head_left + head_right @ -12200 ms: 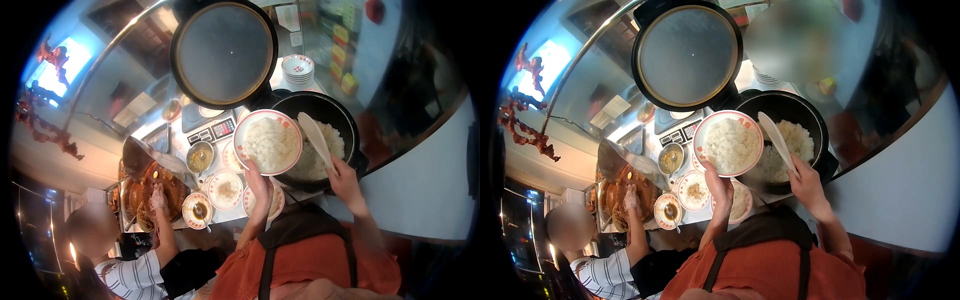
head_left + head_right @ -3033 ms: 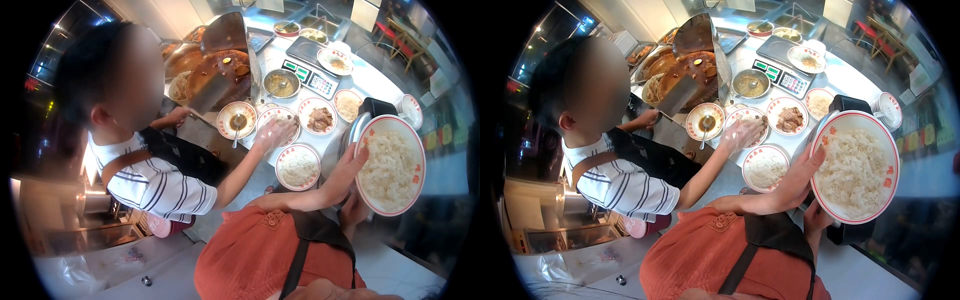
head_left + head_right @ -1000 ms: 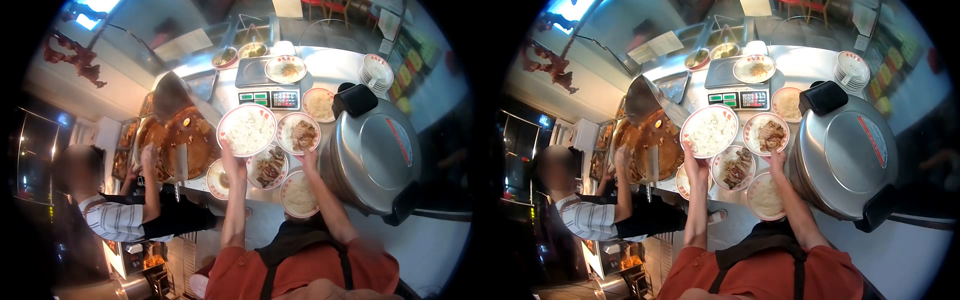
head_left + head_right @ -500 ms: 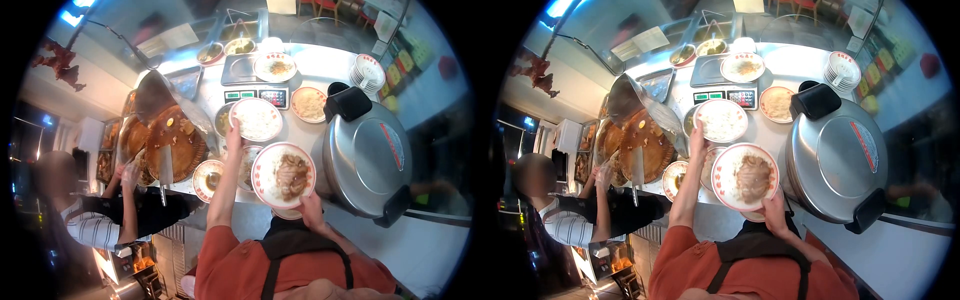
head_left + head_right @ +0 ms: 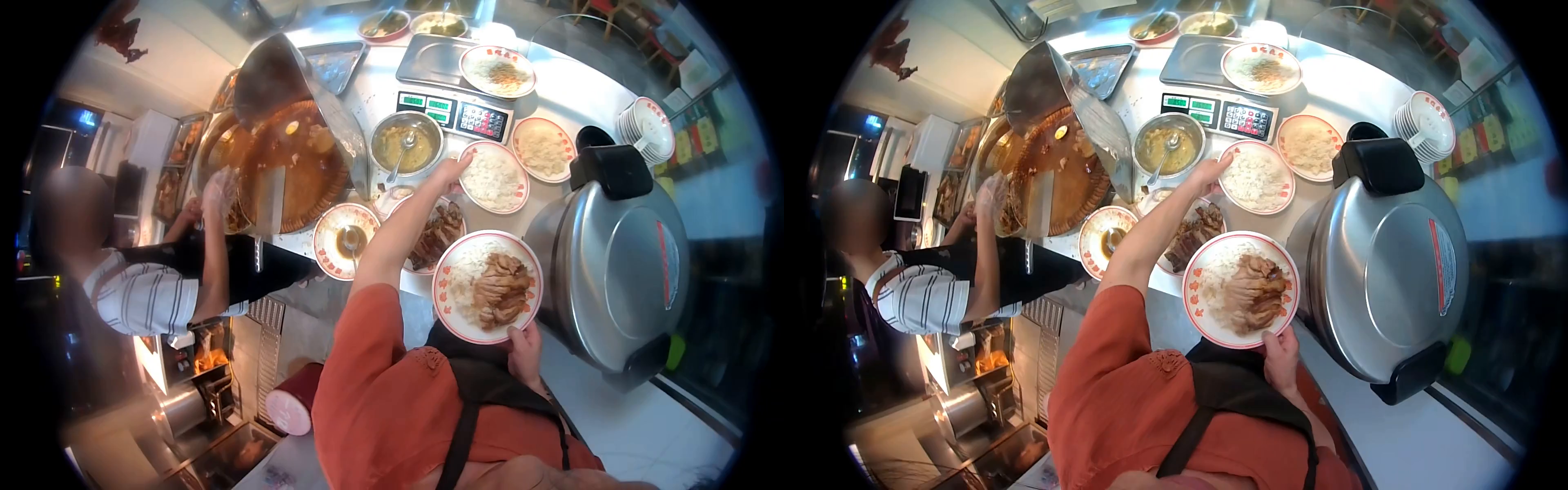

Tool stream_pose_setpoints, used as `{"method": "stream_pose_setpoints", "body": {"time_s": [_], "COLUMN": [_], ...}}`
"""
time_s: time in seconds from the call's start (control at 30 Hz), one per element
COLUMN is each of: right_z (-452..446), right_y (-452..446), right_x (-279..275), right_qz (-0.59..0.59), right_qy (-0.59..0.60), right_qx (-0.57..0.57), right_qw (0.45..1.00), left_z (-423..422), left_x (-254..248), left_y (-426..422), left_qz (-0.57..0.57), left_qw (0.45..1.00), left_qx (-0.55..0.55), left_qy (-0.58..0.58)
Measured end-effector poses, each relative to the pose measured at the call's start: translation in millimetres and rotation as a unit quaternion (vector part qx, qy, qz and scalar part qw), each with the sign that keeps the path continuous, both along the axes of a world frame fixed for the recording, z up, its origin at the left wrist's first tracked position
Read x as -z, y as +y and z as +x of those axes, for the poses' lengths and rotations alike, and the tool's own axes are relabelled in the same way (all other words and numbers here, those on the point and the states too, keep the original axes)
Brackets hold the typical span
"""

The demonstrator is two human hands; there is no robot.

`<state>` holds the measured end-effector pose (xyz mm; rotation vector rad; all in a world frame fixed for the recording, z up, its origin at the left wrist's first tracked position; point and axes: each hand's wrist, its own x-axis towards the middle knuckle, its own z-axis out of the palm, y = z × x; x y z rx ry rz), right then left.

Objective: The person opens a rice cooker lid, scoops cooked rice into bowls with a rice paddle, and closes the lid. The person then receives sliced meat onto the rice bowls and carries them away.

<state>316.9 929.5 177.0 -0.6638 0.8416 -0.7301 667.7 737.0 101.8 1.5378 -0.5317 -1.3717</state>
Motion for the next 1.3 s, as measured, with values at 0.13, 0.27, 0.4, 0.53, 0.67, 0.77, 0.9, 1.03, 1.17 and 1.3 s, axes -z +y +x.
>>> {"method": "stream_pose_setpoints", "body": {"time_s": [0.13, 0.27, 0.4, 0.53, 0.67, 0.77, 0.9, 1.03, 1.17, 1.3], "right_z": [-2.1, -0.1, 0.1, 2.5, 3.6, 6.4, 3.8, -2.2, -18.0, -34.5], "right_y": [-3.3, -0.3, -3.2, -2.3, -2.4, -2.0, 2.5, 17.3, 39.3, 57.5], "right_x": [0.8, -4.4, -0.1, -5.1, -6.0, -18.6, -22.3, -35.5, -32.6, -23.5], "right_qz": [-0.010, -0.014, -0.023, -0.035, -0.048, -0.054, -0.064, -0.035, -0.030, -0.051], "right_qy": [-0.004, -0.010, -0.019, -0.030, -0.041, -0.043, -0.039, -0.035, -0.034, -0.014], "right_qx": [-0.012, -0.012, -0.016, -0.001, -0.001, -0.001, 0.001, 0.007, 0.011, 0.026], "right_qw": [1.000, 1.000, 0.999, 0.999, 0.998, 0.998, 0.997, 0.999, 0.999, 0.998], "left_z": [-3.2, 2.3, 6.7, -17.1, -58.3, -62.4, -48.5, -27.9, -29.6, -41.5], "left_x": [-6.7, -20.0, -53.0, -77.2, -15.9, 37.7, 40.6, 53.2, 57.8, 52.9], "left_y": [-1.8, 19.2, 66.1, 167.7, 265.5, 285.3, 260.7, 245.4, 244.3, 249.7], "left_qz": [-0.011, -0.016, -0.025, -0.253, -0.184, -0.153, -0.129, -0.145, -0.150, -0.171], "left_qw": [1.000, 1.000, 0.999, 0.928, 0.860, 0.896, 0.921, 0.939, 0.951, 0.945], "left_qx": [0.008, 0.012, -0.028, -0.252, -0.450, -0.416, -0.327, -0.271, -0.238, -0.248], "left_qy": [0.006, 0.013, 0.009, -0.103, -0.155, -0.001, 0.166, 0.153, 0.132, 0.123]}}
